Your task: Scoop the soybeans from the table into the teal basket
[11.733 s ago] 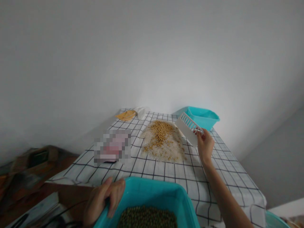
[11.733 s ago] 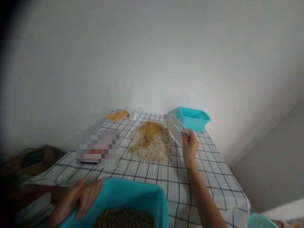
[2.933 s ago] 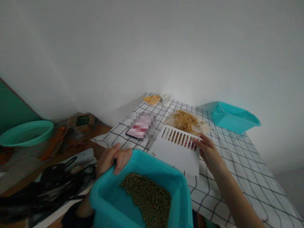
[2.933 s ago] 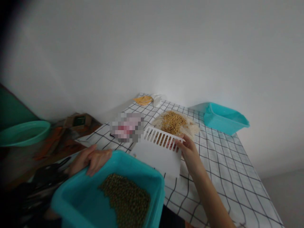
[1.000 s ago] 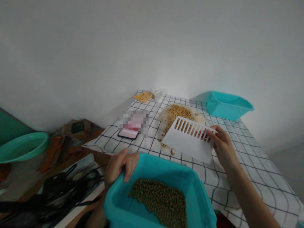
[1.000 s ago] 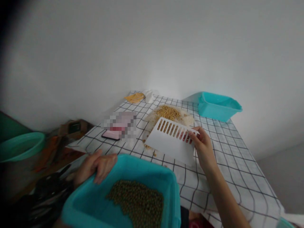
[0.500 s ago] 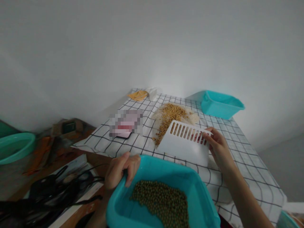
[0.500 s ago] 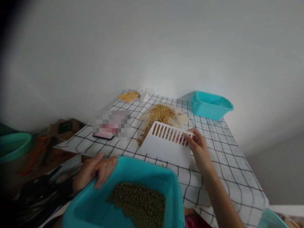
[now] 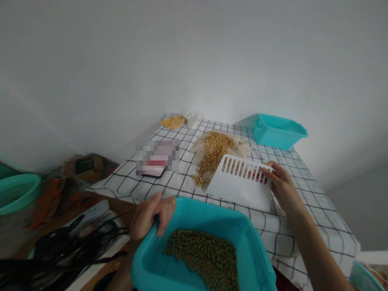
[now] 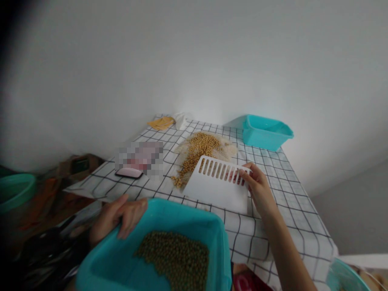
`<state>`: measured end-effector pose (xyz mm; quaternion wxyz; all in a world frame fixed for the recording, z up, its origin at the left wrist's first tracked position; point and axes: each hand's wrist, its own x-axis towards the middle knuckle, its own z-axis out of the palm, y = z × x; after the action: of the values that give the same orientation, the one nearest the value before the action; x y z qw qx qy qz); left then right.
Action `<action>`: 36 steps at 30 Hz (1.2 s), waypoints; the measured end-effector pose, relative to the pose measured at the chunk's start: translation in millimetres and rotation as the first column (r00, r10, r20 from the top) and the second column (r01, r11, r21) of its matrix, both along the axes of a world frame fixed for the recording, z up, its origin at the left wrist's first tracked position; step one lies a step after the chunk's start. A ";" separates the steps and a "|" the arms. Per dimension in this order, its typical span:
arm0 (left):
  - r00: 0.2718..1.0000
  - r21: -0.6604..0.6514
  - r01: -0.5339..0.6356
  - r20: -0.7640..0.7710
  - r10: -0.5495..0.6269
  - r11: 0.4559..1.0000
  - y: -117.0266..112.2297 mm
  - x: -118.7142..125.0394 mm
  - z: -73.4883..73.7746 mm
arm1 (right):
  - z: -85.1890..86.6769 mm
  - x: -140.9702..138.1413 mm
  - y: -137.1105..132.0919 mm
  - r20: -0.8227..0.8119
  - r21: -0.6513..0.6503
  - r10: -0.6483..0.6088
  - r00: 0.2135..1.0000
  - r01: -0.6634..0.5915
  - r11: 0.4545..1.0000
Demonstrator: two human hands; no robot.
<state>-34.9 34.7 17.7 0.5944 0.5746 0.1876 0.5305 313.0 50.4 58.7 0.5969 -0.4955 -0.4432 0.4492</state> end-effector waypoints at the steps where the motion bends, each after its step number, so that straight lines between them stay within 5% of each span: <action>1: 1.000 0.003 0.010 -0.005 -0.010 1.000 0.2 0.3 0.1 | -0.1 0.6 0.6 -0.001 0.006 -0.007 1.000 0.007 1.000; 16: 0.998 0.043 0.013 -0.061 -0.010 0.999 1.1 -3.4 -4.8 | -2.5 2.8 1.2 0.008 0.013 -0.007 1.000 0.007 1.000; 23: 0.992 0.075 -0.087 -0.086 0.094 0.993 -4.1 5.0 9.1 | -3.0 -1.0 -1.7 0.012 0.003 -0.004 1.000 0.004 1.000; 36: 0.993 -0.002 -0.110 0.046 0.110 0.994 -6.4 11.0 -0.8 | 12.6 -2.5 -3.7 0.108 0.040 -0.005 0.994 0.001 0.999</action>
<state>-23.9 28.3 16.9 0.5683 0.5509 0.2051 0.5757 310.5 46.7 71.3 0.5823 -0.5078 -0.4830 0.4120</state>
